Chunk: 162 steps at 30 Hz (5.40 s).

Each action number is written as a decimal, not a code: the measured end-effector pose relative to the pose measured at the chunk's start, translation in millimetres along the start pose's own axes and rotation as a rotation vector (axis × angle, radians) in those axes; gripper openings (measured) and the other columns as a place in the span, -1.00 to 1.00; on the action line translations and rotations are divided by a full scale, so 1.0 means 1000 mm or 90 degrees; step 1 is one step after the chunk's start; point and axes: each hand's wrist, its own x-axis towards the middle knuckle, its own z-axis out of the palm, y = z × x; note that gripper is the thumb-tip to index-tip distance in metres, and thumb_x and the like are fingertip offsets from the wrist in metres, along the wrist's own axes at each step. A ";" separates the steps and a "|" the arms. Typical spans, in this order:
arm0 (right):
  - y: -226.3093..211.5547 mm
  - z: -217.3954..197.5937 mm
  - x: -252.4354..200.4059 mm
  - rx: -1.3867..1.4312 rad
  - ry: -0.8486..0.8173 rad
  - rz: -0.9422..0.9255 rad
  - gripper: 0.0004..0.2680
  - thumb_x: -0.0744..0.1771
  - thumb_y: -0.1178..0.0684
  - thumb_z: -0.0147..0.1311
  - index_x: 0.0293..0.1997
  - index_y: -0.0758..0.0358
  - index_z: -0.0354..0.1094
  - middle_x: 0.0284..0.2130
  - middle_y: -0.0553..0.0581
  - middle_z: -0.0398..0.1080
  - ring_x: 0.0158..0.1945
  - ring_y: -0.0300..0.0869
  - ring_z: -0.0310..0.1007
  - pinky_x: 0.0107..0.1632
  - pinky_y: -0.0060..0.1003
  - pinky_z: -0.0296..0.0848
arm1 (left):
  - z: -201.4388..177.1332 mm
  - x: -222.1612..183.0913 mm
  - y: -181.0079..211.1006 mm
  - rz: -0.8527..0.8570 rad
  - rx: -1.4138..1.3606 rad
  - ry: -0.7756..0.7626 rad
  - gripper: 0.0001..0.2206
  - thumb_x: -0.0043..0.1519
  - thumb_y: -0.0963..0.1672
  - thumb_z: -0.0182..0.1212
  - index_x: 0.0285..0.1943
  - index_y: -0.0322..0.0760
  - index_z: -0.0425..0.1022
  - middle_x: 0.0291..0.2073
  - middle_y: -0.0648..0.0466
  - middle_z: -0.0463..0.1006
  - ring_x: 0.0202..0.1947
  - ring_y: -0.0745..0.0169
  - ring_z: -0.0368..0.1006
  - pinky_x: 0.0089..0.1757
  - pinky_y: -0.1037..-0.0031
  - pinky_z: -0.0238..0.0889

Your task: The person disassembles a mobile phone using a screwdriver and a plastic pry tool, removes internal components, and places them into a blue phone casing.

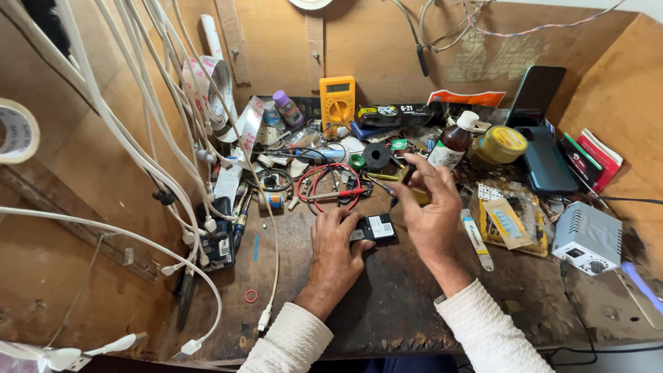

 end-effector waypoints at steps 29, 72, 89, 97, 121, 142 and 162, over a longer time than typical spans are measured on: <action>0.004 0.002 -0.002 0.199 -0.057 0.022 -0.62 0.36 0.33 0.07 0.35 0.17 0.28 -0.12 0.00 0.42 -0.06 -0.32 0.50 -0.01 -0.42 0.58 | 0.000 -0.001 0.002 -0.003 0.012 -0.020 -0.56 -0.02 -0.18 0.49 0.07 -0.34 0.52 -0.01 -0.08 0.43 0.06 -0.15 0.27 0.07 0.08 0.11; 0.031 -0.068 -0.054 0.125 0.122 0.053 -0.58 0.39 0.45 -0.06 0.45 0.39 0.02 -0.06 0.18 0.39 -0.04 -0.18 0.51 0.09 -0.28 0.54 | 0.013 0.020 0.029 0.353 0.170 -0.015 -0.65 0.06 -0.25 0.22 0.06 -0.34 0.57 -0.08 0.03 0.63 -0.05 0.05 0.48 -0.02 0.26 0.32; 0.033 -0.074 -0.058 0.079 0.129 0.049 -0.57 0.39 0.44 -0.03 0.45 0.39 0.03 -0.09 0.20 0.42 -0.08 -0.19 0.51 0.07 -0.30 0.53 | 0.008 0.023 0.033 0.233 0.151 0.043 -0.69 0.12 -0.29 0.22 0.04 -0.27 0.60 -0.12 0.00 0.67 -0.11 0.05 0.58 -0.03 0.25 0.38; 0.029 -0.083 -0.038 -0.065 0.083 0.145 -0.57 0.33 0.30 0.15 0.38 0.31 0.16 -0.27 0.22 0.52 -0.26 -0.20 0.53 -0.20 -0.34 0.50 | 0.008 0.022 -0.001 -0.279 -0.592 -0.006 -0.61 0.10 -0.27 0.39 0.16 -0.44 0.56 -0.20 0.02 0.69 -0.25 0.30 0.59 -0.19 0.54 0.45; -0.050 -0.033 -0.064 -0.006 -0.140 0.047 -0.84 0.32 0.13 0.16 -0.06 0.34 0.53 -0.22 0.21 0.58 -0.14 -0.06 0.59 -0.11 -0.24 0.52 | 0.035 0.016 -0.022 -0.509 -1.009 -0.055 -0.76 0.27 -0.10 0.31 -0.02 -0.38 0.47 -0.28 0.06 0.59 -0.28 0.28 0.53 -0.21 0.45 0.43; -0.039 -0.021 -0.070 0.012 -0.204 0.034 -0.66 0.32 0.28 0.07 0.26 0.40 0.30 -0.09 0.40 0.53 -0.03 0.10 0.62 -0.14 -0.17 0.57 | 0.027 0.016 -0.004 -0.368 -0.862 0.009 -0.39 0.28 -0.14 0.24 0.53 -0.13 0.12 -0.07 -0.02 0.46 -0.14 0.24 0.54 -0.20 0.41 0.51; -0.033 -0.022 -0.067 0.060 -0.260 0.135 -0.67 0.31 0.26 0.08 0.23 0.36 0.34 -0.19 0.32 0.57 -0.19 -0.14 0.64 -0.15 -0.26 0.58 | 0.025 0.013 -0.008 -0.364 -0.909 0.017 -0.49 0.27 -0.16 0.24 0.41 -0.05 0.22 -0.12 0.13 0.43 -0.16 0.38 0.47 -0.18 0.51 0.43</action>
